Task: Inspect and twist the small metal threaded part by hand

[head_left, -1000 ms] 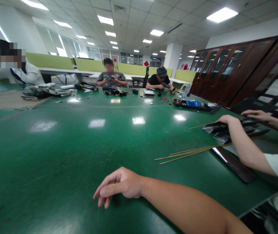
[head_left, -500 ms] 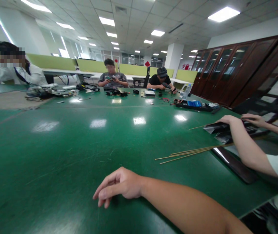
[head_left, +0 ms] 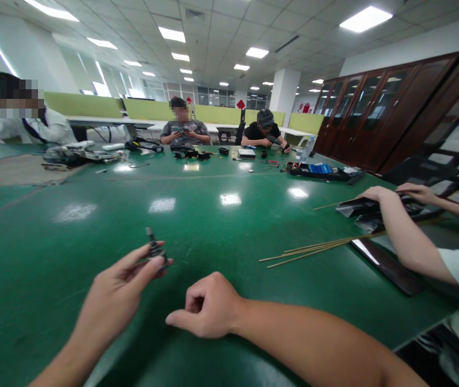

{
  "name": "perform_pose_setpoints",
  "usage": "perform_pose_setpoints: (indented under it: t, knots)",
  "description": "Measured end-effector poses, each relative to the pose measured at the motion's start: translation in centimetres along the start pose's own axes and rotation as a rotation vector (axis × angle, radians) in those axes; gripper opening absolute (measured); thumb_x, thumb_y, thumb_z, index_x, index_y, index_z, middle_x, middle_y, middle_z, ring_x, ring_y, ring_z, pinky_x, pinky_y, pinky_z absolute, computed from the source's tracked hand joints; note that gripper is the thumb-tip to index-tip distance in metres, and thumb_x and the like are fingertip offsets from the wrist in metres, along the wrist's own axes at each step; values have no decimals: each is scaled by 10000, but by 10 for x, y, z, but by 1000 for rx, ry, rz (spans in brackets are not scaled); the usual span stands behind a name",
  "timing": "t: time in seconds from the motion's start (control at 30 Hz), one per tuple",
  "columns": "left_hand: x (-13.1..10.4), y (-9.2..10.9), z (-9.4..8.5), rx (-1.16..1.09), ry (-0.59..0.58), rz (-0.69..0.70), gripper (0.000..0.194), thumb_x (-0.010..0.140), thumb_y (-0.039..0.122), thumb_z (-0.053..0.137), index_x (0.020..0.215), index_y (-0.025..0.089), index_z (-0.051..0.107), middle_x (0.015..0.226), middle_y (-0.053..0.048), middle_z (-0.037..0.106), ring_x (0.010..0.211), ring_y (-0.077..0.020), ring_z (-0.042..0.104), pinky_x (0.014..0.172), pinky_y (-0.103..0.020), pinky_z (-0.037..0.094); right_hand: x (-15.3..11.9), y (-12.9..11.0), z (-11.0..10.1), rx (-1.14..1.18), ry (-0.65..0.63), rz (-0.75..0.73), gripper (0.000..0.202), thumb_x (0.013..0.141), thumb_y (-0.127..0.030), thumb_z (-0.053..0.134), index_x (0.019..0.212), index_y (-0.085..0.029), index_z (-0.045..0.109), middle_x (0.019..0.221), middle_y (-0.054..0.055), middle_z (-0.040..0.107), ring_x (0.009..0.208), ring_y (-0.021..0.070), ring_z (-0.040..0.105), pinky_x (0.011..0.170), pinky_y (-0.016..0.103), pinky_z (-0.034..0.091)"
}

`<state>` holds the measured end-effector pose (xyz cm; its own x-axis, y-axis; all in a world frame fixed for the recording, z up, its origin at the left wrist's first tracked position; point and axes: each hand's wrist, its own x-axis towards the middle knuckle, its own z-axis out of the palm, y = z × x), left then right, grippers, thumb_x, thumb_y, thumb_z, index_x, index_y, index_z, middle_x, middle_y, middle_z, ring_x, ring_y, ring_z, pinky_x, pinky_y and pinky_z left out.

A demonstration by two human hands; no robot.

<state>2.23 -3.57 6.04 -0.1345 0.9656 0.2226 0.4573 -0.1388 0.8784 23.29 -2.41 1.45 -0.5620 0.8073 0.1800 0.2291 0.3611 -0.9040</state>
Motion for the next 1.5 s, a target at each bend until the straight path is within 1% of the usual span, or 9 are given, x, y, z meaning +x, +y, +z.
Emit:
perform_pose_setpoints:
  t: [0.1,0.17,0.3,0.47,0.57,0.63,0.73,1.07,1.5]
  knots:
    - [-1,-1,39,29,-184,147,426,896,469,634,1252,234,633,1160,-53,695,1024,-208,679,920,-323,538,-4,-3,1,-162,215,-5,512,781,-448,732,463,-161,452,458,-51,411,473,72,388,505,249,255]
    - [-3,-7,48,71,-218,225,392,911,443,619,1257,256,624,1180,-50,674,1053,-201,656,919,-313,528,-6,-2,2,-99,262,71,501,785,-397,720,463,-165,413,451,-62,357,463,68,335,482,246,226]
    - [-3,-28,39,16,-150,158,451,898,445,633,1304,257,577,1224,-67,652,1086,-220,655,979,-364,529,-12,2,2,71,185,187,415,768,-240,692,481,-171,401,458,-70,322,473,72,292,462,237,209]
    - [-6,-37,32,-46,-166,53,555,863,449,679,1353,257,502,1260,-70,641,1116,-232,659,1041,-417,519,-12,3,-20,182,262,95,295,816,-227,657,613,-185,447,531,-62,409,522,92,375,509,231,291]
    - [-11,-32,33,126,-164,172,416,868,431,681,1247,283,590,1217,-46,654,1104,-227,645,997,-393,532,-8,4,-30,208,319,-13,167,812,-216,685,910,-193,551,722,-36,541,642,112,485,632,241,405]
    - [-13,-29,32,215,-165,297,378,893,395,658,1253,305,592,1234,-41,635,1137,-223,614,996,-383,517,-5,6,-30,209,294,-4,359,805,-199,690,1132,-216,543,845,-17,582,666,111,518,654,247,436]
    - [-16,-30,32,270,-189,410,384,929,338,618,1308,333,557,1289,-36,590,1191,-199,572,1021,-355,489,-6,7,-24,108,247,17,517,771,-164,709,1244,-249,518,969,1,595,674,103,549,652,246,453]
    - [-20,-33,37,270,-206,430,457,904,340,662,1334,324,508,1254,-30,642,1146,-179,627,1004,-315,512,-12,1,-26,-9,209,-13,319,789,-183,698,1099,-205,627,869,3,635,692,130,578,671,257,466]
    - [-21,-30,39,212,-252,489,348,903,274,669,1239,315,589,1191,-13,652,1109,-148,621,982,-272,509,-15,-3,-26,-48,245,-6,138,821,-200,675,951,-182,719,821,16,708,734,153,621,693,258,467]
